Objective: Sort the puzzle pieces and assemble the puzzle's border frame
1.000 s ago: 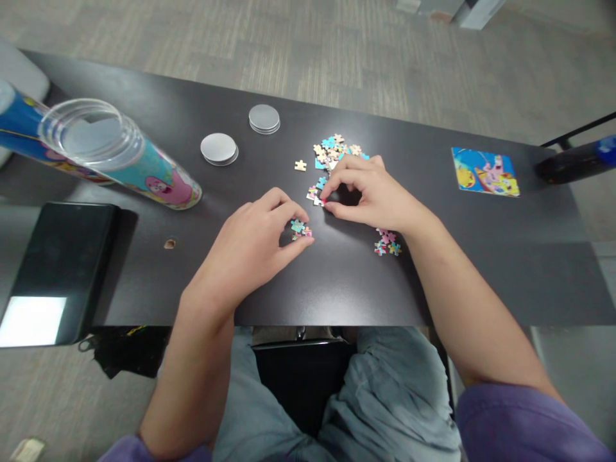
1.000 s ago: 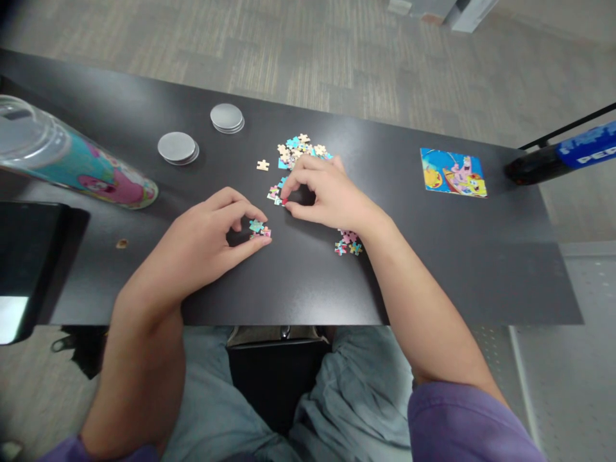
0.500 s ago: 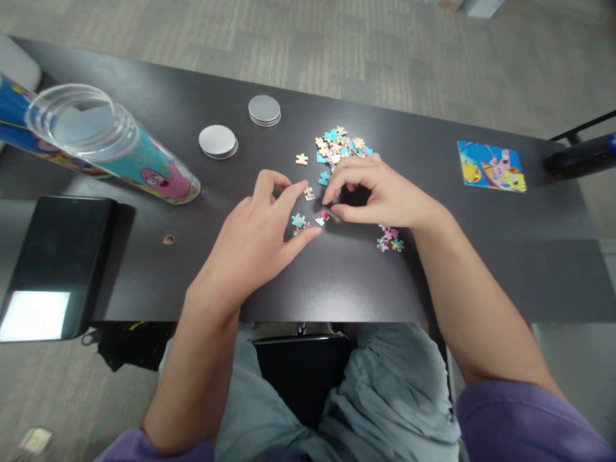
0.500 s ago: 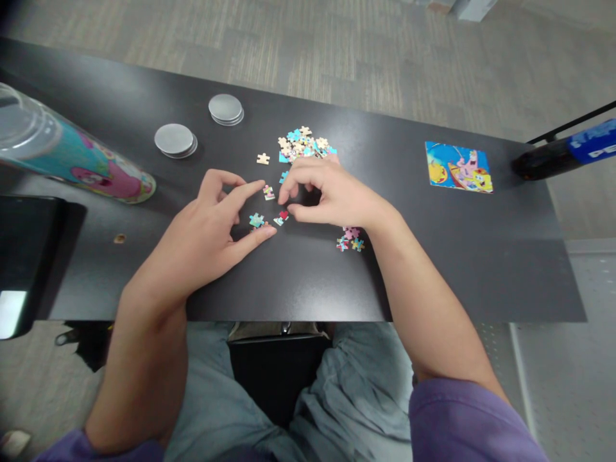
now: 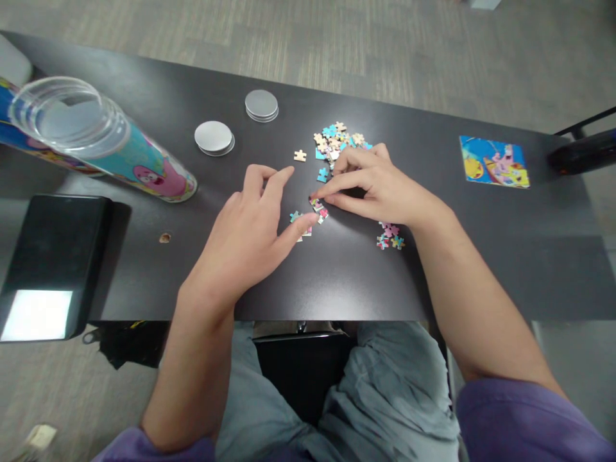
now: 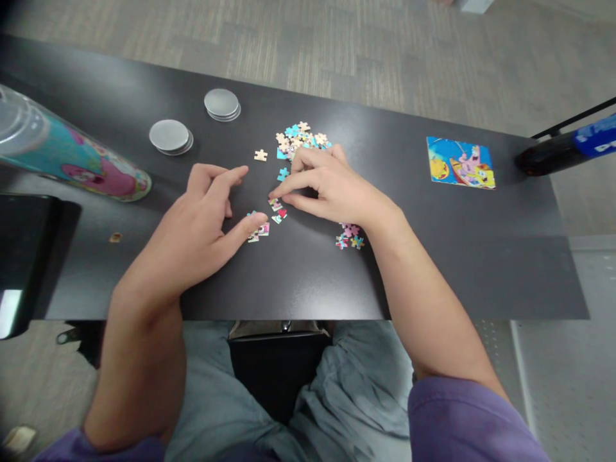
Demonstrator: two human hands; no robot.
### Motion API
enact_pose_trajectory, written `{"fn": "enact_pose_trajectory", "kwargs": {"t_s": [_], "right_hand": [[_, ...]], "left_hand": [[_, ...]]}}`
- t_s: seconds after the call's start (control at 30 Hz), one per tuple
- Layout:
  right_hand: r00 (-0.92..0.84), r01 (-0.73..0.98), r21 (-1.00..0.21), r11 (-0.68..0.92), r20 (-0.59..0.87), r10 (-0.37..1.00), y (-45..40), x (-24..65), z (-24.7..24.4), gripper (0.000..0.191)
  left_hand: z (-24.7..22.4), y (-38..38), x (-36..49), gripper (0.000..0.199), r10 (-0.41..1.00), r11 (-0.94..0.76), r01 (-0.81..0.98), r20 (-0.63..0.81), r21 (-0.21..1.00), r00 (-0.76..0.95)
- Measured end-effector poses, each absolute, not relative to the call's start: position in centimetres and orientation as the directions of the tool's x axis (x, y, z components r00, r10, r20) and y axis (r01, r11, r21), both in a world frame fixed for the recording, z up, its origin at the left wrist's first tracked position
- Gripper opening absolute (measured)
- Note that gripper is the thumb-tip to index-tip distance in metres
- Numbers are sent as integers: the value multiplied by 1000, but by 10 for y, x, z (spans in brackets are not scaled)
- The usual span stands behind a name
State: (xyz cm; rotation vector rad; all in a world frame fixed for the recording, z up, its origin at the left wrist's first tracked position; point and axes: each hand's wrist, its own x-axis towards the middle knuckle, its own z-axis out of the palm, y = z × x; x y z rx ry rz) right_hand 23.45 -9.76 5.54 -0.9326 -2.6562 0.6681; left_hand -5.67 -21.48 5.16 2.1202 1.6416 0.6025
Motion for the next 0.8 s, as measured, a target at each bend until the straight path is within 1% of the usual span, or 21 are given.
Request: {"fn": "enact_pose_trajectory", "kwargs": {"t_s": [0.1,0.17,0.27,0.37,0.4,0.5,0.6,0.7,0.73,0.8], "right_hand": [[-766,522,-523,673,61,640,-96,238,61,29],[-761,527,-532,663,52,647,-95,240,62,36],[-784,494,-550,673,52,618,-92,244,62,44],[-811,446,-559,699,79,580,-91,243,59,36],[-816,438,-561,703,81,572,-92,241,59,31],[-819,429,-565,705,85,567,-96,236,58,25],[-740,501,-526,687,151,656,-99,234,58,26],[-616,622,-446,644,230,754,-99,234,56,27],[-593,652,-423,629,232,771,-99,234,55,29],[-575,694,-391,604,204,792,-99,232,53,28]], "left_hand": [[53,-214,-58,68,971,-229,789,80,570,224],[54,-213,-59,61,971,-231,783,87,578,223],[57,-212,-59,40,971,-235,745,118,624,207],[65,-213,-57,18,966,-241,675,105,697,236],[69,-214,-55,14,960,-250,649,99,719,261],[84,-223,-46,20,922,-309,564,95,765,376],[96,-235,-28,29,830,-378,458,75,805,553],[99,-243,-5,33,646,-415,292,54,862,761],[99,-245,3,36,578,-419,249,45,873,815],[96,-248,15,44,486,-422,212,23,882,874]]}}
